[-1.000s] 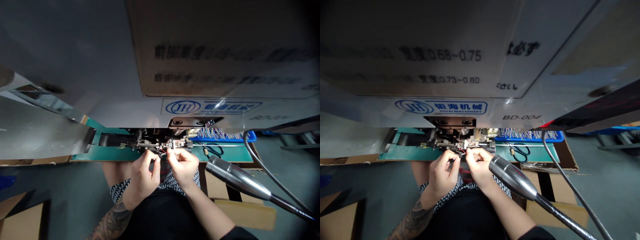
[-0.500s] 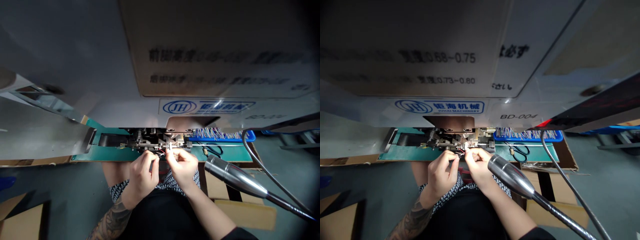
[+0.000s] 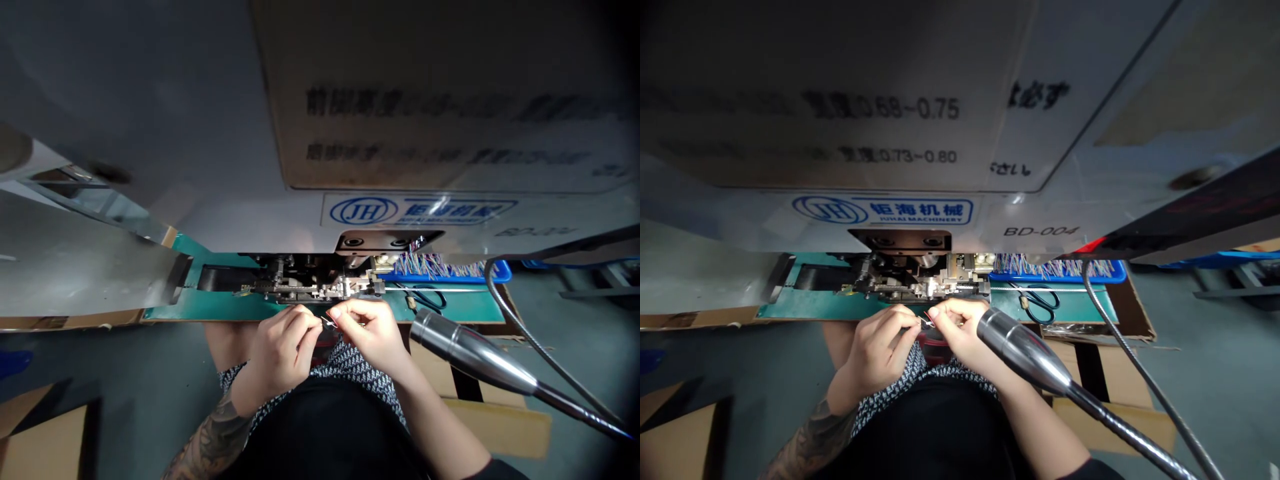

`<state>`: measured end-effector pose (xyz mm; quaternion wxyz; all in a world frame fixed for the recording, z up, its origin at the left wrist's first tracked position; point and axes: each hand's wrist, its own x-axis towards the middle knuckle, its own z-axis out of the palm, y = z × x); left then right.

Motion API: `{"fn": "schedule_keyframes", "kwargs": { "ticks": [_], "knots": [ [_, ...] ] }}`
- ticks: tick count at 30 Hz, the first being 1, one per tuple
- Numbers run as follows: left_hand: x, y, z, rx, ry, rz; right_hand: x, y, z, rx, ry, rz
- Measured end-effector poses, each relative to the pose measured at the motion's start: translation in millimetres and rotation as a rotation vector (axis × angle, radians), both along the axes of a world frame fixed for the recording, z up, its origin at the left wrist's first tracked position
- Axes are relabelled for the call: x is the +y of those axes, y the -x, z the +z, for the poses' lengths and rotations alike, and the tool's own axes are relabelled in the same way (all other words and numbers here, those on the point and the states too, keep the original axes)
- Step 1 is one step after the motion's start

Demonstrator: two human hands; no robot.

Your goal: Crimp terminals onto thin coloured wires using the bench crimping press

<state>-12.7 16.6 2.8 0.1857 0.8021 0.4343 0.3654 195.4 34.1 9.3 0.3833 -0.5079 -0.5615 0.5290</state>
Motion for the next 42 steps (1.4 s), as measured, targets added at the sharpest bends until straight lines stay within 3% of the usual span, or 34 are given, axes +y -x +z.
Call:
{"fn": "schedule_keyframes", "kwargs": {
  "ticks": [2,5,10,18,24,28,35,42],
  "knots": [
    [1.0,3.4,3.8,-0.026,0.114,-0.021,0.0,-5.4,-1.9,0.043,0.013,0.036],
    [3.3,8.0,8.9,-0.035,0.214,-0.042,0.4,-9.8,-3.5,-0.033,-0.165,0.096],
    [6.7,8.0,10.3,-0.023,0.196,-0.028,2.1,-7.7,-2.2,-0.126,-0.356,0.078],
    [9.3,-0.2,4.9,0.018,0.043,0.009,-1.3,4.2,-4.7,-0.162,-0.436,-0.145],
    [11.4,-12.8,1.9,0.023,-0.132,0.109,-6.8,21.2,-20.4,-0.224,-0.63,-0.437],
    [11.1,-17.3,0.4,0.038,-0.145,0.119,-6.1,29.0,-25.4,-0.247,-0.639,-0.547],
    [8.0,-11.4,-1.6,0.032,-0.112,0.147,-1.7,30.5,-23.6,-0.188,-0.564,-0.483],
    [6.8,-11.9,-4.9,0.021,-0.131,0.173,0.2,33.0,-24.8,-0.125,-0.506,-0.506]
  ]
}}
